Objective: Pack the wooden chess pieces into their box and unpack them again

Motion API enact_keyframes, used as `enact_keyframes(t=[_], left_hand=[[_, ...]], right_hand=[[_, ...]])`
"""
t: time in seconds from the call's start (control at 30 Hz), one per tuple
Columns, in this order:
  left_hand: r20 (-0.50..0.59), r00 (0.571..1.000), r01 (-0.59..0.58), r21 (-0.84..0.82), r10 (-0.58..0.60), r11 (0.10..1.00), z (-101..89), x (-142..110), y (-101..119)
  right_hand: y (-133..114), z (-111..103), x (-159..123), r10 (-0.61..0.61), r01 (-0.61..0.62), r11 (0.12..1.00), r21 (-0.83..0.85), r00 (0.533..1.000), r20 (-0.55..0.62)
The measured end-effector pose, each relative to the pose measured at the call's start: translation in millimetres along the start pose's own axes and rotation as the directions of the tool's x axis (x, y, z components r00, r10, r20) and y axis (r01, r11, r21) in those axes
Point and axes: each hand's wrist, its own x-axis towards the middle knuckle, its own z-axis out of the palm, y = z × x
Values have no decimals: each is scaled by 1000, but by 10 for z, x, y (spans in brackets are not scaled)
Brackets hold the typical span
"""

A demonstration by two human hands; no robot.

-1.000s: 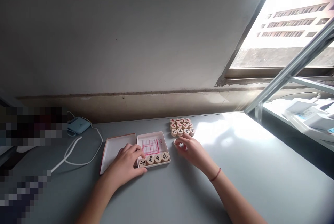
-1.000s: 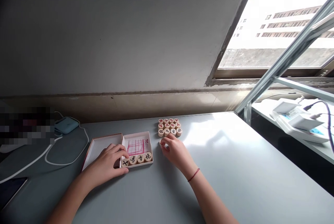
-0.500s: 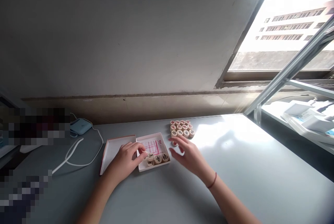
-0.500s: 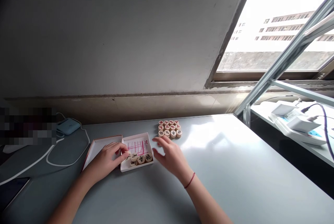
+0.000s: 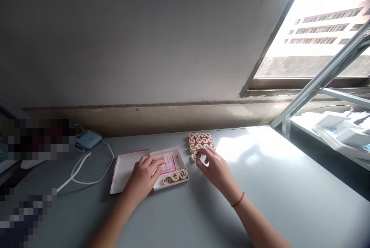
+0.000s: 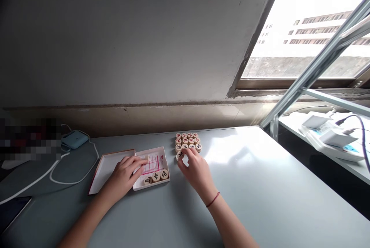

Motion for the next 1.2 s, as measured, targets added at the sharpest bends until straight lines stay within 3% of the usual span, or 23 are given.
enact_keyframes(t=[0.13,0.33,0.43,0.87,1.0,1.1,1.2], left_hand=[[9,999,-36,102,35,994,102,-18,-88],[-41,999,-14,210,23,978,103,37,-29],[-17,1000,-12,255,17,967,110,85,8],[-44,996,85,273,-76,958,134,164,59],[-97,992,97,156,-82,983,93,162,108],[-75,995,56,-73,-61,996,36,123,235],[-1,999,44,-320,-46,946,-1,56,386]], right_hand=[[112,62,13,35,-31,998,-50,996,82],[71,115,-16,54,-45,995,-84,993,107],[71,122,-21,56,-43,994,-100,990,130],[101,153,-16,43,-29,991,-127,993,110],[20,77,-16,-25,25,997,-79,1000,1],[-150,13,-50,-191,191,979,76,982,-14],[-332,-18,-107,-375,364,900,241,927,-1]])
